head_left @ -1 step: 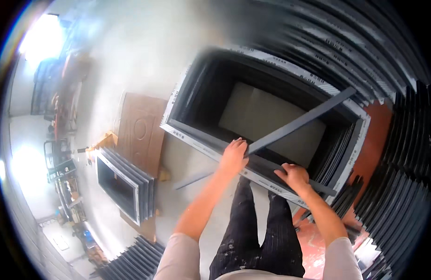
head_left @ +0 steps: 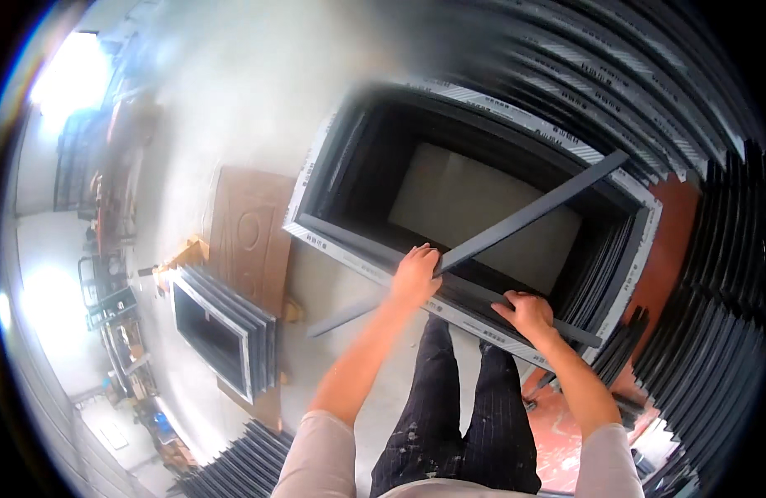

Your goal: The person cuts a metal profile with a saw machine, measures it with a tape measure, and checks its fit inside a window frame. The person then inputs settings on a touchscreen control panel and cuts another metal profile using the saw machine.

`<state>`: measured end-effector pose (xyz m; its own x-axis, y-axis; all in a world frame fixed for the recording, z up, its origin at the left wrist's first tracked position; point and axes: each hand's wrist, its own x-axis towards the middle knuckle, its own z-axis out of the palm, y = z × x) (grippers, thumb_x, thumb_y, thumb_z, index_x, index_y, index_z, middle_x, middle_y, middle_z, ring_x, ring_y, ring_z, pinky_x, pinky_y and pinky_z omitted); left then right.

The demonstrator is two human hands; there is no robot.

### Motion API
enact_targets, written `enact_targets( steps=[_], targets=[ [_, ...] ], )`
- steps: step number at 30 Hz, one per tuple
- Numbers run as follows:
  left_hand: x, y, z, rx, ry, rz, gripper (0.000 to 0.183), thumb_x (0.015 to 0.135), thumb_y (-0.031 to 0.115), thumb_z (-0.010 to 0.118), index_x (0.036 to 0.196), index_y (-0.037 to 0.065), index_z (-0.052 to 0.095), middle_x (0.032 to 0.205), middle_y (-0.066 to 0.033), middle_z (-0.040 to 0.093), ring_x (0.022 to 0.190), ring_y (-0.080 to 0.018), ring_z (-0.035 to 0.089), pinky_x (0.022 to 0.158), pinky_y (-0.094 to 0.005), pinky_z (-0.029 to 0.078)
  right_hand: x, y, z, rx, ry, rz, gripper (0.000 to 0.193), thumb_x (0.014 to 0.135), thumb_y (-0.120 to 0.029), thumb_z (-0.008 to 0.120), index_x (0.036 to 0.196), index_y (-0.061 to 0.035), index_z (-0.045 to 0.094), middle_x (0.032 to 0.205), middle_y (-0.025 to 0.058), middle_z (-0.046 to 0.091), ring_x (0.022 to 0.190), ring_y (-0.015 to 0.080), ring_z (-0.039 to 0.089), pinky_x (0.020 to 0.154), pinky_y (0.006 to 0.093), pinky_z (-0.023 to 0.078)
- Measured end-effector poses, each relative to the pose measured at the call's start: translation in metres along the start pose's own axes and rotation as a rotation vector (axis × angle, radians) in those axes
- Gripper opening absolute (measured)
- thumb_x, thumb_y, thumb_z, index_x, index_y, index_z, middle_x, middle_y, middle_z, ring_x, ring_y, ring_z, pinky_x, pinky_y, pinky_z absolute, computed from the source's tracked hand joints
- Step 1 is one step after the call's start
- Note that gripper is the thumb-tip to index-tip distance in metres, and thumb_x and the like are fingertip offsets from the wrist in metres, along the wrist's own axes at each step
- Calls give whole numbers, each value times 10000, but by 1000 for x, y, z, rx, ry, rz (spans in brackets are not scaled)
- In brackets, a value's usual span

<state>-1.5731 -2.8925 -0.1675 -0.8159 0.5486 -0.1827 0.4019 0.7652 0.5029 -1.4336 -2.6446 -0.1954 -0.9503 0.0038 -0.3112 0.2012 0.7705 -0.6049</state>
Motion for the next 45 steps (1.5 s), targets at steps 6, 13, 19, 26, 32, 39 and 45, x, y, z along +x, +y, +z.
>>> enact_targets(
  steps=[6,13,19,26,32,39,45],
  targets=[
    [36,-44,5,14,-485,-146,298,768,258,705,910,36,566,990,-217,642,1006,-395,591,932,-459,460,-5,19,36,32,37,51,390,797,-477,703,737,-101,614,709,116,630,690,344,631,610,451,502],
    [52,-50,6,248,-752,-203,471,784,452,727,1053,80,621,991,-163,677,931,-343,655,771,-468,514,-16,28,69,82,-52,72,459,862,-576,580,828,-119,613,812,120,644,788,343,642,639,494,500],
    [38,-93,10,114,-608,-169,482,750,294,761,1075,-18,589,912,-218,657,872,-404,631,752,-445,488,-10,11,65,199,-80,161,431,848,-538,603,824,-108,632,810,108,657,851,333,653,699,474,527],
    [44,-67,22,76,-566,-150,371,762,190,743,1036,-19,603,919,-184,675,856,-339,637,790,-391,482,-26,23,81,238,96,183,389,796,-459,696,823,-72,671,823,114,679,850,308,665,729,433,534],
    [43,-83,21,66,-583,-162,368,784,171,731,1069,-26,607,937,-140,670,869,-280,625,820,-363,477,-24,22,98,198,158,115,392,786,-454,704,827,-65,686,830,105,696,852,279,670,780,406,536],
    [55,-72,18,3,-741,-258,380,795,147,717,1109,-19,581,924,-92,631,849,-196,561,793,-331,460,-23,23,111,214,170,89,400,789,-440,707,838,-43,697,832,119,696,849,276,667,802,394,529],
    [50,-81,21,3,-663,-201,407,788,162,729,1096,-47,565,895,-110,626,818,-203,559,760,-340,460,-25,26,105,326,198,88,353,759,-387,724,807,-38,707,815,130,700,825,281,670,772,392,541]
  ],
)
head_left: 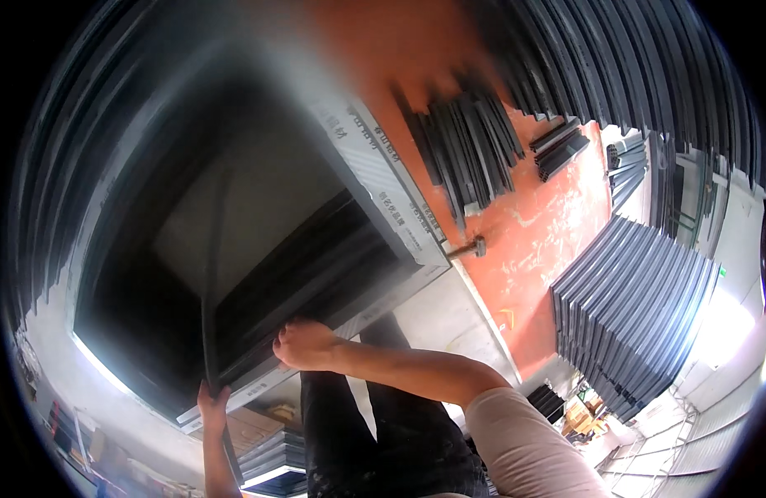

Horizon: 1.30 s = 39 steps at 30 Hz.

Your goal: The person cuts a metal profile with a saw machine, measures it with a tape measure, and checks its fit inside a window frame. The person then inputs settings on a touchscreen control panel and cuts another metal profile using the saw machine.

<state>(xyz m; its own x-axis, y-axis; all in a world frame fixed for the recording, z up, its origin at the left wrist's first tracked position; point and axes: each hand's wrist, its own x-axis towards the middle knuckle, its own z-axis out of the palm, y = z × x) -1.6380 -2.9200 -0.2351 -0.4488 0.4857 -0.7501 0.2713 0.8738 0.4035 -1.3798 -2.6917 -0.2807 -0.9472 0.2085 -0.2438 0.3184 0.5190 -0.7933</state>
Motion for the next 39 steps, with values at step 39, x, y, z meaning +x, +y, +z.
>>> enact_targets(
  steps=[39],
  targets=[
    [-3,-26,8,83,47,-167,654,777,176,746,1302,-109,479,1131,-215,638,1011,-289,614,910,-356,461,-5,-2,-4,-120,5,0,375,765,-414,711,853,-52,666,837,85,670,846,257,646,771,377,514]
  ],
)
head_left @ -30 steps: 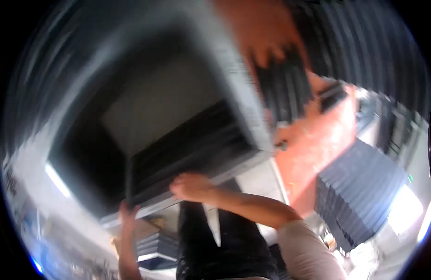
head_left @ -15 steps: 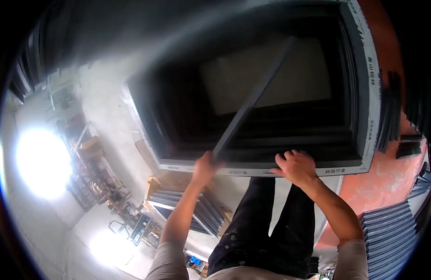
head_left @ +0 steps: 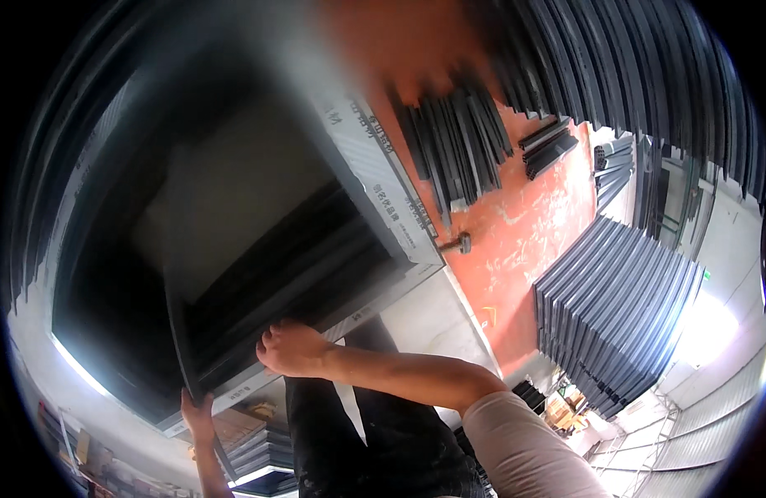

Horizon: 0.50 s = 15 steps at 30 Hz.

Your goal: The person cuts a metal profile with a saw machine, measures it with a tape measure, and checks its fit inside a window frame. The person then inputs settings on a touchscreen control panel and cuts another metal profile using the saw machine.

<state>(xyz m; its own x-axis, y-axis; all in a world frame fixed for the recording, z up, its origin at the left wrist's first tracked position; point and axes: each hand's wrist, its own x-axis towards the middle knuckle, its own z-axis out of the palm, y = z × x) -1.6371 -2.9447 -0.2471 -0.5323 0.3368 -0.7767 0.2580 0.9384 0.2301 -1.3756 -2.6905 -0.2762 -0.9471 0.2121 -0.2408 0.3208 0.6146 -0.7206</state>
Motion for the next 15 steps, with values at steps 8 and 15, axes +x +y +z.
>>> enact_targets(
  steps=[8,15],
  targets=[
    [-5,4,1,44,80,-13,585,759,137,751,1263,-60,529,1000,-173,668,918,-272,621,856,-359,472,-3,-1,18,-143,110,-51,179,801,-188,651,885,-40,707,821,107,691,804,250,650,698,363,518],
    [-8,-11,-5,7,144,78,515,760,100,744,1217,-34,548,974,-130,652,895,-238,599,838,-350,471,2,-7,15,-181,125,-68,191,792,-171,645,891,-18,703,814,125,686,773,252,651,686,359,514]
  ],
)
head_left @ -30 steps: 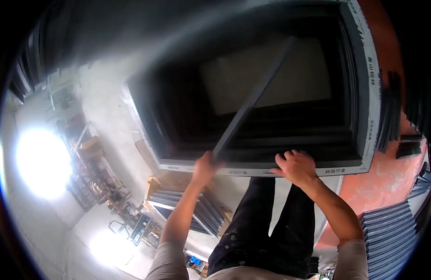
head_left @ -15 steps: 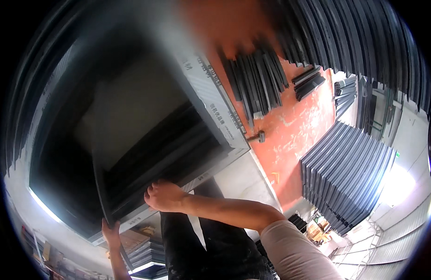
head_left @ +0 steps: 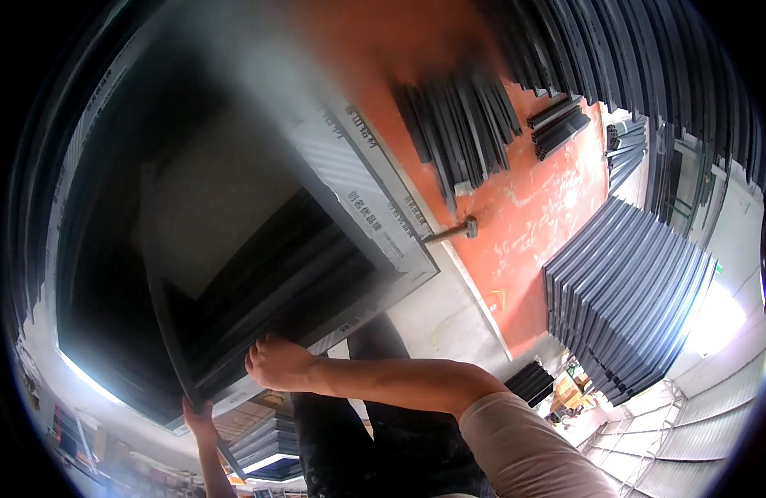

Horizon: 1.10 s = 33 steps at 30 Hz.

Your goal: The person cuts a metal profile with a saw machine, measures it with a tape measure, and checks its fit inside a window frame. The person then inputs settings on a touchscreen control panel and cuts another metal profile using the saw machine.

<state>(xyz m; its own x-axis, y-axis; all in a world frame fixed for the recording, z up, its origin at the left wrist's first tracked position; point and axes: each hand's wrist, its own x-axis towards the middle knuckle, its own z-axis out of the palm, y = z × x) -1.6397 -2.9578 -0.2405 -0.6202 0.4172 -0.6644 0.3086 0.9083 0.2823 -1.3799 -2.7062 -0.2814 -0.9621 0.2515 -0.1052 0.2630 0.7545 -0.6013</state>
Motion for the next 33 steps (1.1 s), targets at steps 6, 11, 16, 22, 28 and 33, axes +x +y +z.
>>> enact_targets(
  steps=[6,11,16,22,28,33],
  targets=[
    [-5,-2,3,-73,-53,-29,502,781,116,746,1214,-40,544,999,-122,647,902,-222,582,836,-340,468,-1,-3,5,13,4,-2,199,795,-186,642,889,-22,704,838,120,693,770,259,650,699,375,524],
    [-23,25,6,195,217,109,485,810,195,757,1130,-109,555,984,-181,619,858,-270,566,830,-363,465,-3,4,1,246,-138,149,177,775,-196,650,820,-40,720,851,127,705,809,261,665,721,381,540],
    [-78,101,-23,139,189,209,352,821,194,729,979,-55,538,837,-151,584,759,-257,535,728,-381,455,-42,-9,-61,191,-57,337,282,796,-331,656,818,-55,706,852,131,697,783,306,670,702,405,540],
    [-129,136,-27,-16,139,519,271,838,125,691,979,-43,531,799,-121,567,739,-236,549,688,-371,463,-182,-52,-143,197,124,730,455,874,-534,575,798,-89,632,738,104,629,740,315,655,593,449,516],
    [-163,221,2,-141,-82,914,213,837,122,647,904,-19,502,657,-61,481,593,-177,486,579,-349,439,-310,-119,-193,-22,744,1054,512,824,-593,610,758,-86,628,652,99,599,609,312,625,523,436,483],
    [-213,334,57,-35,-380,1317,265,803,193,668,945,-3,559,651,-74,598,548,-160,599,569,-312,477,-437,-154,-173,272,740,1385,522,853,-594,581,818,-79,660,723,138,643,694,357,640,594,465,492]
  ],
)
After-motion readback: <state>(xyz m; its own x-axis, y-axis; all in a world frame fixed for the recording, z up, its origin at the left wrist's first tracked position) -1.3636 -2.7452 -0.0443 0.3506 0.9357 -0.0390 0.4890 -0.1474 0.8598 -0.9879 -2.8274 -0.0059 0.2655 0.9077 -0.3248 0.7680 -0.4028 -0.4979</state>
